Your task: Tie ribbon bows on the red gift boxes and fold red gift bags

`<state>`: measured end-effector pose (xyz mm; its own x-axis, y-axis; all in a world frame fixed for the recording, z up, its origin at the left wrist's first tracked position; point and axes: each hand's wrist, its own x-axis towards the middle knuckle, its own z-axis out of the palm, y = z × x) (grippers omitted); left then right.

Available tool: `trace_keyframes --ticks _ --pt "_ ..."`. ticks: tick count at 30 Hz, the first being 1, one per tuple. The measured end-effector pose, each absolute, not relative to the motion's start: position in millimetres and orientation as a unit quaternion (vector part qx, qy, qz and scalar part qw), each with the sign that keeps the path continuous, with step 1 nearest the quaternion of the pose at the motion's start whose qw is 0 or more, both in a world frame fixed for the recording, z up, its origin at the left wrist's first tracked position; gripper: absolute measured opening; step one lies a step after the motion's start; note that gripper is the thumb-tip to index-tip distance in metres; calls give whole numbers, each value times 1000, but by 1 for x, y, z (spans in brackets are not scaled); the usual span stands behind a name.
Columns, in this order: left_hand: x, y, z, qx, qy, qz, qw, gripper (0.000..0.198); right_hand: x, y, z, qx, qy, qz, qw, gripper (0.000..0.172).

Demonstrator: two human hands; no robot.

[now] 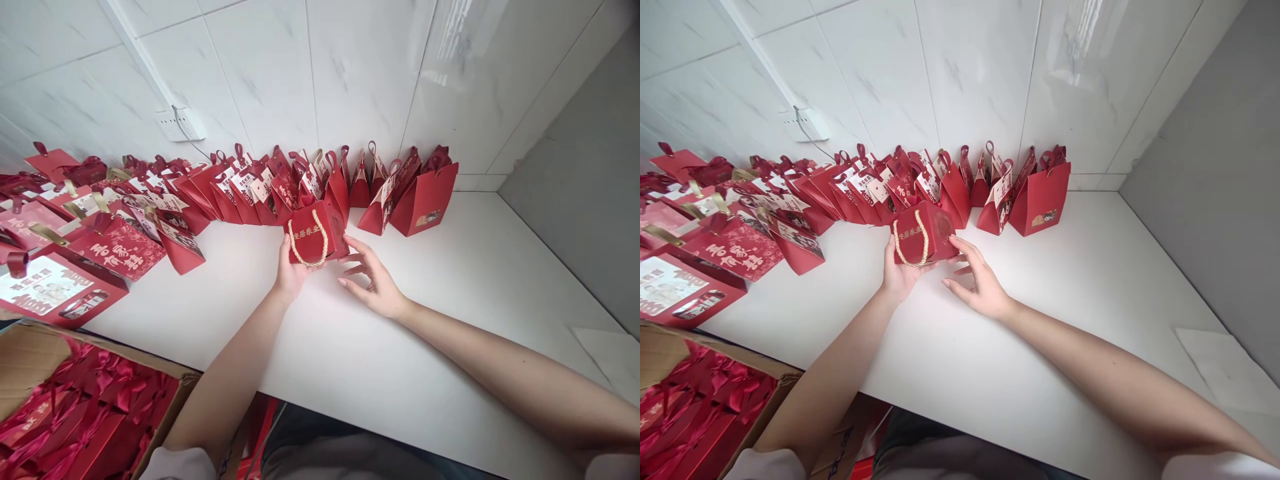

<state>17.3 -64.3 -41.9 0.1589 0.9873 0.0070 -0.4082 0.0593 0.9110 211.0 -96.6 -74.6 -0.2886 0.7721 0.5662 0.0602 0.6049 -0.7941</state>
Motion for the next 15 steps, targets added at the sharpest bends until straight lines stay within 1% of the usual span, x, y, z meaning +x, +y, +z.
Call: trace_keyframes --ticks 3,6,9,11,15 --pt "17 -66 -36 370 317 555 674 65 213 -95 -75 -288 -744 316 514 63" --pt "16 -67 -31 335 268 555 712 66 214 -93 -77 -290 -745 306 517 63" --pt "14 -69 -26 298 226 546 749 71 212 -93 -79 -290 -735 314 527 63" --pt "12 -69 -24 269 210 537 771 73 212 -93 -80 -296 -729 320 528 60" --pt "11 -68 -24 205 201 539 792 71 212 -93 -78 -343 -713 338 509 56"
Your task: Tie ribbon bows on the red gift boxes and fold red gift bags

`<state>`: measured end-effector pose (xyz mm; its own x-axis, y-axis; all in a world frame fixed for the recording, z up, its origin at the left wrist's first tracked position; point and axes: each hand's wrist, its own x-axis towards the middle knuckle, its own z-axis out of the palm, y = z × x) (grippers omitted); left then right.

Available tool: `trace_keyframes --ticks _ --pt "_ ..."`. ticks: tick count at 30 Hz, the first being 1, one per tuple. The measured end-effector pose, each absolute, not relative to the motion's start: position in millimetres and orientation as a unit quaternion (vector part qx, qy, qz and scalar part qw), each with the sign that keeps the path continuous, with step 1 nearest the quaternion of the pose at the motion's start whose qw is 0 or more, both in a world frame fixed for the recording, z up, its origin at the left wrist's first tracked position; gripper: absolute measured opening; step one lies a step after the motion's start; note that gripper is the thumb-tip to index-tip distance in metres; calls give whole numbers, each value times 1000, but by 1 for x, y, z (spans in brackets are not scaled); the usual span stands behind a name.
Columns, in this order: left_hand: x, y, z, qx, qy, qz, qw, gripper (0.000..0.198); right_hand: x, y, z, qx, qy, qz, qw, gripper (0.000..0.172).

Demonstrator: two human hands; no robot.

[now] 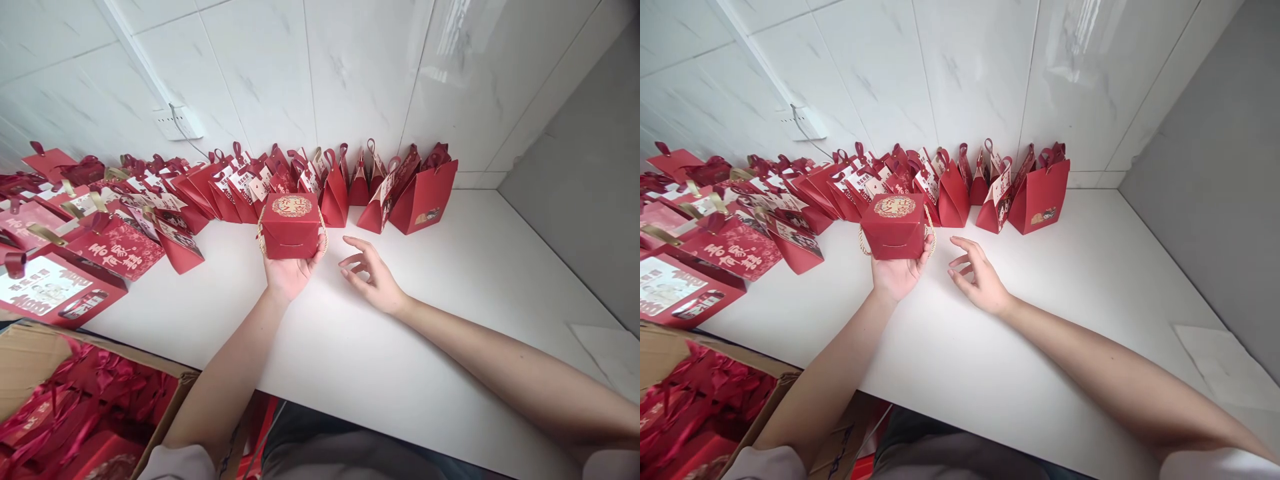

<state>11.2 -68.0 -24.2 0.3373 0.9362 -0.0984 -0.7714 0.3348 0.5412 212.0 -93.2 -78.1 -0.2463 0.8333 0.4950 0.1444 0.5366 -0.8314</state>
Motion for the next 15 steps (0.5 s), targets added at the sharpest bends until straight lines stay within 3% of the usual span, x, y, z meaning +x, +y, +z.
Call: trace_keyframes --ticks 15 --pt "6 -56 -36 44 239 634 734 65 215 -92 -78 -385 -699 379 469 43"
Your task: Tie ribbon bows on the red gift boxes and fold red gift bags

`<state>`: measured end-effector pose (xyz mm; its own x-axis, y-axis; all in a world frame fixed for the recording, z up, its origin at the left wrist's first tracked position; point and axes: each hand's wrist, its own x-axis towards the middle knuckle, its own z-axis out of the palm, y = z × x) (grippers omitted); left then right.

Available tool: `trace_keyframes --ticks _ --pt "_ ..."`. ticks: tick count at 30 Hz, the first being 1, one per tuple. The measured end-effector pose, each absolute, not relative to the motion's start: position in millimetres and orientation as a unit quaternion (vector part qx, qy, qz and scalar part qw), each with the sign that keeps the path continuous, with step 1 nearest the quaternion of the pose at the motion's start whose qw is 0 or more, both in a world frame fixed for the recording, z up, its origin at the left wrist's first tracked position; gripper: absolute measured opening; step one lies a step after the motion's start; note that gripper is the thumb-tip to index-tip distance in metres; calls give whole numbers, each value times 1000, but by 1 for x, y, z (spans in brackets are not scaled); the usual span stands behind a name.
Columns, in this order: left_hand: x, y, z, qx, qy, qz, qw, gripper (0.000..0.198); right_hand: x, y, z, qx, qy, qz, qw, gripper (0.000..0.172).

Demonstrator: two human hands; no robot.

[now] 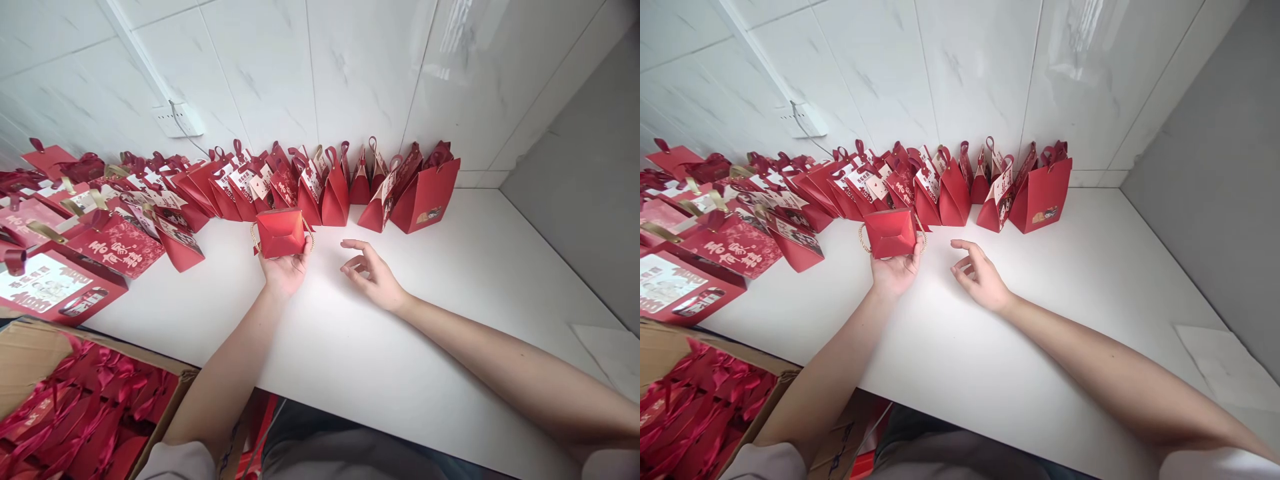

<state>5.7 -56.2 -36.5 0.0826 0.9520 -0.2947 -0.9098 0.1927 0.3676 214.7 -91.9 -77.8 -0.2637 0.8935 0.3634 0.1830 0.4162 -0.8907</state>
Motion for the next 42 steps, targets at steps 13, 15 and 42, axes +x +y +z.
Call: trace_keyframes --ticks 13,15,42 --pt "2 -59 -40 96 229 582 774 62 215 -89 -82 -370 -704 386 468 39" --pt "1 -59 -41 116 221 576 778 57 215 -89 -83 -367 -705 386 468 38" --pt "5 -71 -30 271 209 541 768 70 215 -86 -85 -366 -706 393 462 34"
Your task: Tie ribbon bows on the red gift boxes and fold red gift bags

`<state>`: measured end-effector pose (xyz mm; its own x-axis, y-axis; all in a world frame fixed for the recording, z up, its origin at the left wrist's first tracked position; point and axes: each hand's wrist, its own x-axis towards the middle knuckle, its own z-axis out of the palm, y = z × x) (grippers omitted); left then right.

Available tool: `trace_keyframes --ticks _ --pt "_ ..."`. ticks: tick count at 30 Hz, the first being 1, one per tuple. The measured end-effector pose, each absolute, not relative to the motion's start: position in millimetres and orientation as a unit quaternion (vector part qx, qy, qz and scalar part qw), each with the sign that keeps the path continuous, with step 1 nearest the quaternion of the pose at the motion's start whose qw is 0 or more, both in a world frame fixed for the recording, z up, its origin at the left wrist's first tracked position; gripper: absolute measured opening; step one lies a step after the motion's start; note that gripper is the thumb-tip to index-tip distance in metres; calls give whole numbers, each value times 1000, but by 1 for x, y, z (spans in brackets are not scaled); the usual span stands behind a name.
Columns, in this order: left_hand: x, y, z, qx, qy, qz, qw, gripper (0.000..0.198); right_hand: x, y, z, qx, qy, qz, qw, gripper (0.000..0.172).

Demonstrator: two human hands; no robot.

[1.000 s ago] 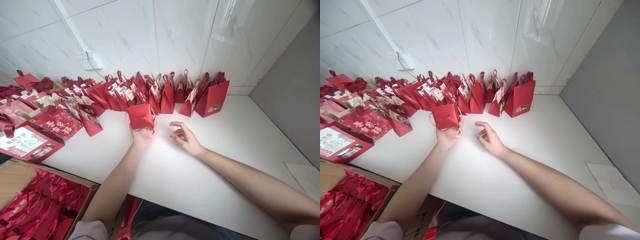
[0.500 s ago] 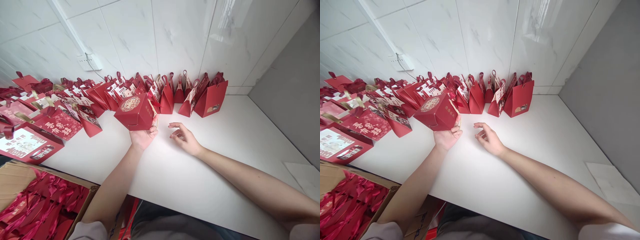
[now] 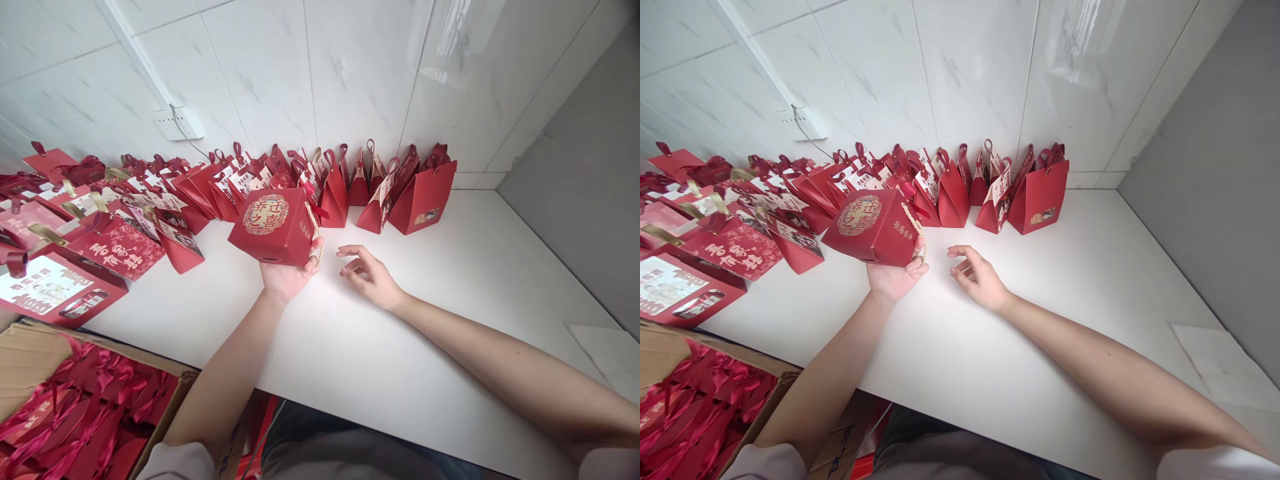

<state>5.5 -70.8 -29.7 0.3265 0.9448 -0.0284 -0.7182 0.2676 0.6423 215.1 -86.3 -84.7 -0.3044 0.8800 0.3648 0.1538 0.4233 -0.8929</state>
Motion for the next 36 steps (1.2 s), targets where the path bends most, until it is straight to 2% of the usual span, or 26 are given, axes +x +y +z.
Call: trace_keyframes --ticks 4,7,8,11,13,18,22,24,27,30,33,36 --pt "14 -74 -24 316 205 541 751 73 215 -86 -83 -373 -679 396 493 28" --pt "21 -72 -30 351 269 565 697 61 218 -83 -82 -388 -620 376 569 25" --pt "22 -71 -33 360 297 583 666 62 219 -81 -82 -395 -600 362 594 26" --pt "26 -67 -43 386 355 632 570 87 223 -76 -82 -416 -557 335 636 26" --pt "26 -67 -46 413 370 641 531 96 224 -75 -82 -421 -547 345 637 28" --pt "28 -75 -41 466 377 620 506 98 222 -77 -82 -404 -587 365 600 33" --pt "19 -73 -42 525 369 577 505 87 220 -75 -84 -390 -609 361 588 37" --pt "9 -66 -44 532 373 563 511 71 222 -71 -88 -396 -594 362 599 37" --pt "-9 -54 -43 480 407 605 487 38 226 -63 -96 -416 -567 365 610 38" --pt "-22 -47 -38 481 449 633 409 24 229 -57 -102 -418 -561 391 598 39" --pt "-26 -47 -33 552 453 557 424 15 230 -54 -103 -398 -565 434 577 41" --pt "-25 -50 -36 600 458 419 505 22 228 -56 -100 -396 -559 476 552 45"
